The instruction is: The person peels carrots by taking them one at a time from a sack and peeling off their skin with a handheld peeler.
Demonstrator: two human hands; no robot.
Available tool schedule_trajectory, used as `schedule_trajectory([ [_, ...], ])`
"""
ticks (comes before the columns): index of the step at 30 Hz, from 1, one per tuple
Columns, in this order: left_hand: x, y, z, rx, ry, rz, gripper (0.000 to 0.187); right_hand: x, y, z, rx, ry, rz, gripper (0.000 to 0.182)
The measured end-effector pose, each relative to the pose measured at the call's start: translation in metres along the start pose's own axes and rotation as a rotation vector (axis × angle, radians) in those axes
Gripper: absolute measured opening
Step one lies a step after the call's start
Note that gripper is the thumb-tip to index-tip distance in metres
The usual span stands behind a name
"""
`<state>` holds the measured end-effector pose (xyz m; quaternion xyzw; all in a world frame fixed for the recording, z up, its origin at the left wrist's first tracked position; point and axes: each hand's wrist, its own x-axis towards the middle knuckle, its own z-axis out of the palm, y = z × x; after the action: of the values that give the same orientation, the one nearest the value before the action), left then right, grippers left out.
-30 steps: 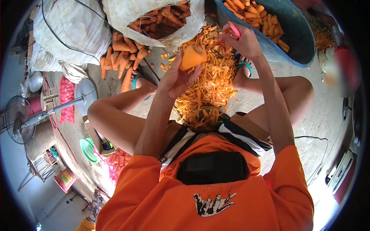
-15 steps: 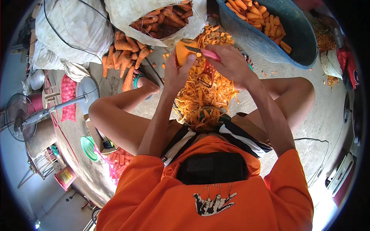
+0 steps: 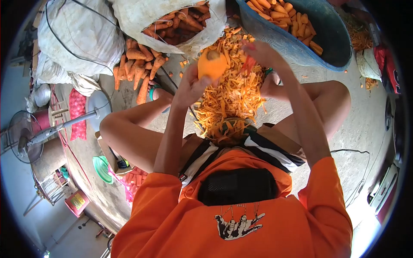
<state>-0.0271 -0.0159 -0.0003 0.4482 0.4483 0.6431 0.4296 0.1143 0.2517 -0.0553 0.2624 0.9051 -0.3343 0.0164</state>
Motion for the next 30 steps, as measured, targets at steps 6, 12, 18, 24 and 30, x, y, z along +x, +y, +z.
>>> schedule_trajectory([
  [6, -0.001, -0.002, -0.012, 0.231, 0.266, -0.186, 0.058, -0.046, -0.067, -0.034, 0.123, 0.151, -0.342, 0.035],
  [12, 0.002, 0.0, -0.007, 0.39, 0.312, -0.162, 0.059, -0.067, -0.101, -0.019, -0.001, 0.061, -0.408, 0.037],
  [18, 0.0, 0.01, -0.011, 0.485, 0.279, -0.211, 0.061, -0.061, -0.097, -0.011, -0.02, 0.108, -0.439, 0.034],
  [24, -0.005, 0.004, -0.008, 0.268, 0.202, -0.004, 0.068, -0.005, -0.019, -0.005, -0.12, -0.04, 0.031, 0.032],
  [30, -0.006, 0.011, -0.016, 0.271, 0.244, -0.555, 0.056, -0.035, -0.046, -0.072, -0.051, 0.371, -0.072, 0.04],
])
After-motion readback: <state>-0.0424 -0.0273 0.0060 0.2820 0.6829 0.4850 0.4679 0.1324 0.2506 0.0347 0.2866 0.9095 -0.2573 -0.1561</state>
